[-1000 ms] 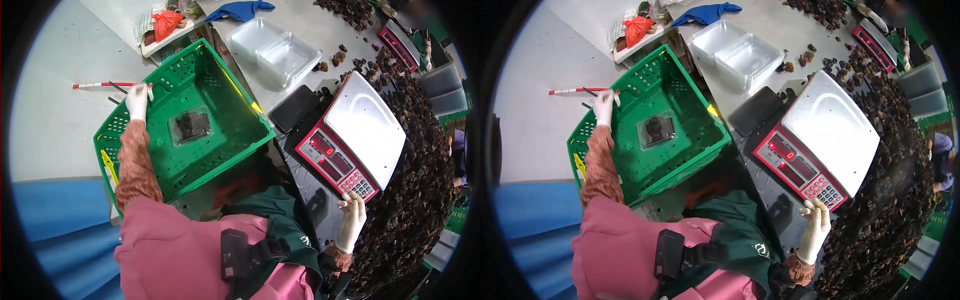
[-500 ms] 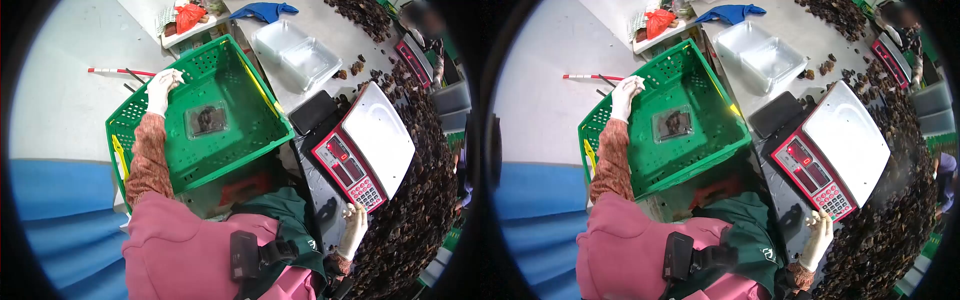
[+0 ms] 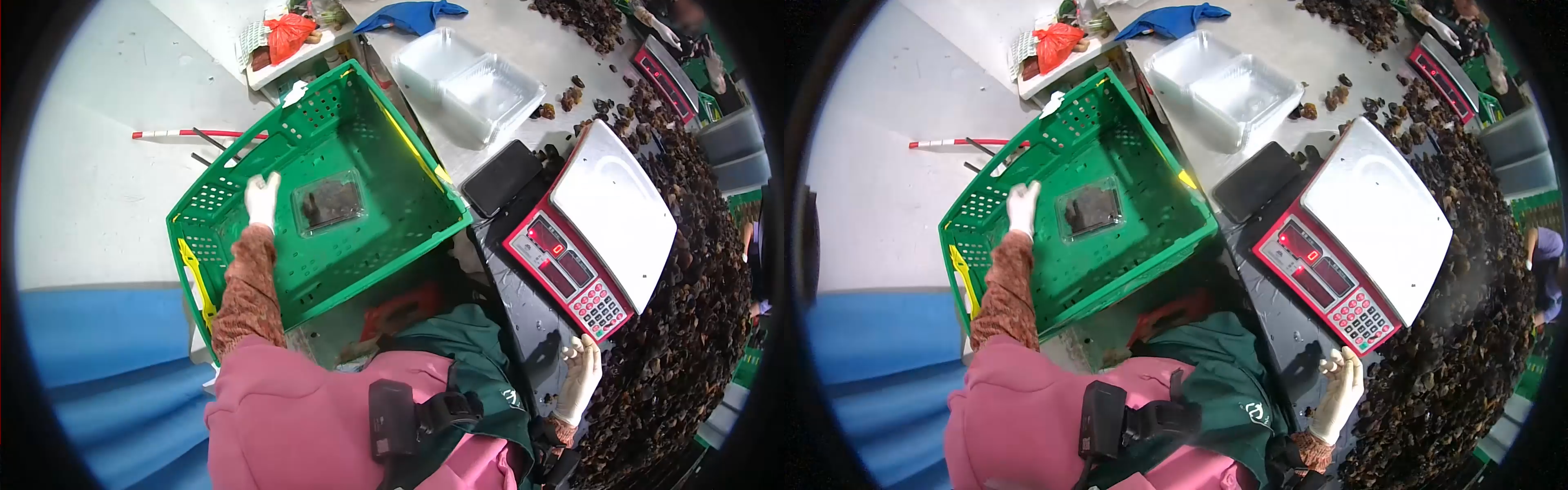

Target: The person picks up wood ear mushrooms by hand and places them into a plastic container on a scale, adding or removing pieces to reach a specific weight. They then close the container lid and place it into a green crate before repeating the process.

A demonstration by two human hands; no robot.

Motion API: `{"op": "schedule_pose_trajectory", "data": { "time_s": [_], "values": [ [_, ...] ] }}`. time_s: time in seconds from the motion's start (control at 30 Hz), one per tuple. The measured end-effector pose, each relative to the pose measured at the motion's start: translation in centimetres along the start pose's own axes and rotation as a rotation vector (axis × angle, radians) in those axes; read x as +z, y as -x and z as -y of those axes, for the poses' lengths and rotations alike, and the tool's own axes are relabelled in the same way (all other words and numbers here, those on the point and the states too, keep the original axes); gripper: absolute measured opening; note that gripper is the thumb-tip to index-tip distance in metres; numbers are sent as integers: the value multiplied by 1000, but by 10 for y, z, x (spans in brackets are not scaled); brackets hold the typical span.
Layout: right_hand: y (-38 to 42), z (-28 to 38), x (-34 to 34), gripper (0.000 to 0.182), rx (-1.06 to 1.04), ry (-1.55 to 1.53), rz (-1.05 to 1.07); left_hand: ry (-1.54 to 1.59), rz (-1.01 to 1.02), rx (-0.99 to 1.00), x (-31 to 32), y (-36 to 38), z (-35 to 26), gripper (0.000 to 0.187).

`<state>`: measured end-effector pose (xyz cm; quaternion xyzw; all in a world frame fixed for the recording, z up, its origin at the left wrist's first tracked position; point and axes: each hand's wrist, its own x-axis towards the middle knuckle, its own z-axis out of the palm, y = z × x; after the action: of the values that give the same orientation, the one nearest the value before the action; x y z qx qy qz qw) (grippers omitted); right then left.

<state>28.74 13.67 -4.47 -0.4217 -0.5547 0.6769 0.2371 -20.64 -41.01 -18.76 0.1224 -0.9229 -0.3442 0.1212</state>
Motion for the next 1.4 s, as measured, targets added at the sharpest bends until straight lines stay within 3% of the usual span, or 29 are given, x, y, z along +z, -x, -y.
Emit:
{"op": "schedule_pose_trajectory", "data": {
  "time_s": [0.07, 0.1, 0.13, 0.23, 0.4, 0.53, 0.67, 0.7, 0.8, 0.87, 0.93, 0.97, 1.0, 1.03, 1.07, 1.13, 1.2, 1.27, 1.33, 1.37, 1.4],
  "values": [
    [-2, 0, 3, 34, 20, 11, 13, 146, 298, -503, 3, 37, -7, 92],
    [-5, 2, 5, 34, 28, 18, 20, 266, 466, -586, 3, 49, -8, 88],
    [-7, 3, 7, 34, 18, 25, 30, 383, 582, -640, 8, 56, -10, 72],
    [-12, 5, 12, 32, -11, 27, 45, 500, 572, -665, 31, 58, -12, 42],
    [-8, 0, 10, 32, 19, 29, 17, 739, 537, -631, 69, 37, -37, 43],
    [-6, -7, 2, 33, 20, 22, -9, 845, 540, -640, 98, 5, -57, 31],
    [-7, -7, 4, 34, 24, 8, 2, 751, 401, -678, 123, -10, -63, 23],
    [-7, -7, 5, 33, 27, 9, 12, 765, 395, -666, 124, -11, -60, 31],
    [-4, -3, 8, 32, 36, 20, 13, -44, 95, -173, 117, -12, -65, 39],
    [-6, -4, 8, 31, 42, 3, 11, -121, -42, 212, 75, -7, -107, 34],
    [-6, -10, 2, 31, 65, -26, 11, 173, 25, 504, 39, -19, -149, 15],
    [-4, -10, 4, 30, 74, -67, 37, 239, 107, 495, 32, -38, -160, 18],
    [-4, -9, 5, 30, 76, -53, 41, 102, -45, 777, 20, -50, -179, 30],
    [-5, -8, 7, 30, 74, -40, 49, 226, 48, 731, 12, -78, -189, 37],
    [-7, -7, 8, 29, 66, -32, 54, 266, -93, 686, 6, -84, -209, 40],
    [-7, -5, 8, 30, 49, -42, 48, 436, -113, 615, -4, -104, -239, 33],
    [-5, -5, 6, 30, 33, -48, 19, 306, 8, 728, 7, -97, -269, 26],
    [-4, -6, 1, 30, 57, -27, -18, 269, 129, 808, 31, -53, -313, 18],
    [0, -10, -4, 30, 64, -26, -23, 192, 265, 951, 69, 11, -358, 22],
    [0, -14, -8, 29, 59, -58, -13, 151, 458, 865, 74, 52, -386, 24],
    [4, -9, -8, 29, 55, -62, -17, 210, 486, 1050, 108, 66, -395, 22]
  ]
}}
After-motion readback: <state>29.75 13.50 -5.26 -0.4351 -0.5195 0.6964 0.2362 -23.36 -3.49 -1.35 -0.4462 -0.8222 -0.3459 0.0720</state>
